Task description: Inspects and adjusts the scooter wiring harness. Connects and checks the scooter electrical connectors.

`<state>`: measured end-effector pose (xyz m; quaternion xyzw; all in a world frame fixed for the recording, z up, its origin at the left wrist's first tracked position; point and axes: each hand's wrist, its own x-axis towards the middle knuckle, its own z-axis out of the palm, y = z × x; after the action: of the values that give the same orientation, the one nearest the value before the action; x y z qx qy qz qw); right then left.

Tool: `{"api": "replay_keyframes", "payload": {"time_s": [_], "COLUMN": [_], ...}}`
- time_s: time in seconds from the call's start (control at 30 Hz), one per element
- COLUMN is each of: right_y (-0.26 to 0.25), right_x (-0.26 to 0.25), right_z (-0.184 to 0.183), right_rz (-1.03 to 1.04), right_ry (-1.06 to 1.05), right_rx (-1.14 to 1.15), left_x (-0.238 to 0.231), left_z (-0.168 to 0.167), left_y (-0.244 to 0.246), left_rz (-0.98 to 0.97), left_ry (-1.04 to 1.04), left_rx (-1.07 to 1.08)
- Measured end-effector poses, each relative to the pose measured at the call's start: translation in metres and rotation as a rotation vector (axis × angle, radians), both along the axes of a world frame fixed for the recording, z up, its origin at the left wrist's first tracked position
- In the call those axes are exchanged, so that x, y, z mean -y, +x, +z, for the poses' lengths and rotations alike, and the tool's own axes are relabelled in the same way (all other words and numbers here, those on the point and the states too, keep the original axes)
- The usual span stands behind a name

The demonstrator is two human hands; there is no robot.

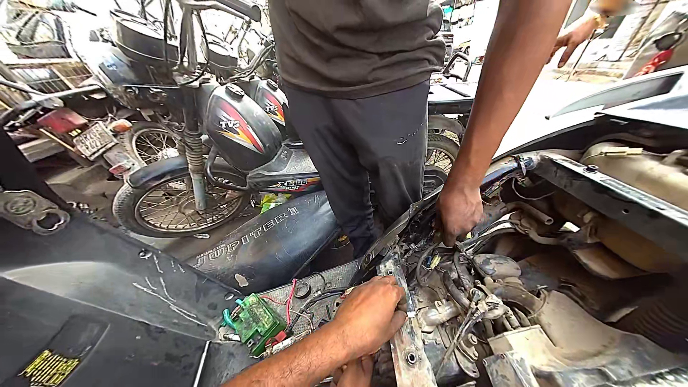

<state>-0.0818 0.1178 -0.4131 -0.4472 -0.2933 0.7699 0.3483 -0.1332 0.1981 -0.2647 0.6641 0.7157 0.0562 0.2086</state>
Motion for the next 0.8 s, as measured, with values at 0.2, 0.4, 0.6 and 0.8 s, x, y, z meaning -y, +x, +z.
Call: {"api": "replay_keyframes", "payload": {"time_s": [0.2, 0.4, 0.6, 0.8], "right_y": [0.006, 0.0, 0.001, -0.001], "right_x": [-0.002, -0.001, -0.001, -0.001], "right_z": [0.014, -0.002, -0.004, -0.006], "right_rz": [0.042, 0.01, 0.042, 0.029], "right_ry": [0.066, 0.031, 0.004, -0.014], "right_rx": [0.038, -0.029, -0.033, -0.038], "left_x": [0.005, 0.008, 0.009, 0.017], "left_z": [0.001, 0.0, -0.018, -0.015], "left_y": [0.002, -0.006, -0.026, -0.036], "left_rz": [0.058, 0.319, 0.495, 0.48], "left_ry": [0.04, -0.03, -0.086, -0.05], "left_rx": [0.032, 0.126, 0.656, 0.858]}}
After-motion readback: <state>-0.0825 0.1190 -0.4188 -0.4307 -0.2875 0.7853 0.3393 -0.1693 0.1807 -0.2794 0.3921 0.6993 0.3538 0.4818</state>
